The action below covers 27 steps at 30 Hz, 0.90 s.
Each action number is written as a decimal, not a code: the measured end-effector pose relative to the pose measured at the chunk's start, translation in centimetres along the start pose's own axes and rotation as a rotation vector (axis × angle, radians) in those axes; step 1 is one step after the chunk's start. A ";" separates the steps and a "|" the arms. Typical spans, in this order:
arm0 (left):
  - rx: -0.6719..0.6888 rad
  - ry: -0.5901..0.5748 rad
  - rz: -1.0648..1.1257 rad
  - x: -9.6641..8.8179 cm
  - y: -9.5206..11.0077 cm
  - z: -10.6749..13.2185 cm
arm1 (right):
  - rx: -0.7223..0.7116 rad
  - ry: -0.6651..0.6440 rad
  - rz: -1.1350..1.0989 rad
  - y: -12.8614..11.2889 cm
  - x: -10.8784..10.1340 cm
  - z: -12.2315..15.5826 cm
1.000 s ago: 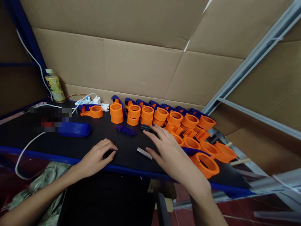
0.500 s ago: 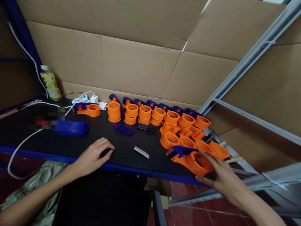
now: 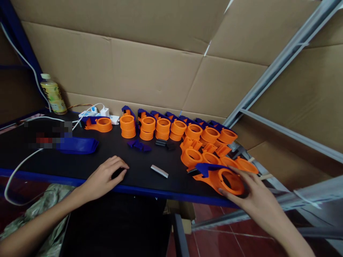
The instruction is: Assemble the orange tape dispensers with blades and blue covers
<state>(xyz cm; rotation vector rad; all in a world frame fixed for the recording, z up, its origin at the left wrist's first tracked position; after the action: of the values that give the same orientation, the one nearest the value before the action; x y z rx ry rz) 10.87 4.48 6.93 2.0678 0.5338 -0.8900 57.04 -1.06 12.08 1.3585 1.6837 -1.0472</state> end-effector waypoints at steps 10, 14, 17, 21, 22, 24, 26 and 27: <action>-0.002 0.114 -0.073 -0.6 -0.6 0.5 | -0.386 0.000 -0.192 -28.6 1.6 -11.6; -0.029 0.131 -0.149 -1.2 -1.4 0.8 | -0.501 -0.042 -0.167 -37.9 6.4 -16.3; -0.027 0.102 -0.188 -1.2 -1.6 0.8 | -0.544 -0.086 -0.142 -41.6 9.6 -18.8; -0.015 0.073 -0.221 -0.8 -1.4 0.7 | -0.545 -0.136 -0.114 -42.6 12.4 -20.3; -0.014 0.073 -0.227 -0.7 -1.4 0.6 | -0.542 -0.128 -0.107 -42.4 12.7 -20.2; -0.013 0.073 -0.239 -0.7 -1.4 0.6 | -0.538 -0.103 -0.096 -41.8 13.0 -19.7; -0.013 0.070 -0.253 -0.6 -1.4 0.6 | -0.542 -0.079 -0.091 -41.4 12.9 -18.9; -0.014 0.067 -0.259 -0.6 -1.4 0.6 | -0.545 -0.069 -0.090 -41.3 12.8 -18.4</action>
<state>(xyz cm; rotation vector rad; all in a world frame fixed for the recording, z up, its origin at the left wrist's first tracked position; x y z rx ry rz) 9.34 4.77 6.38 2.0511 0.8564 -0.9633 13.39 16.08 14.34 0.8906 1.8165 -0.6043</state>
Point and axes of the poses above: each hand's wrist, its own z-axis away from the middle knuckle, its own x-axis out of the palm, y = z × x, the point moved 5 cm from there along -z, towards the middle knuckle, and after that the axes turned 9 degrees about -x, right-handed, at the moved point
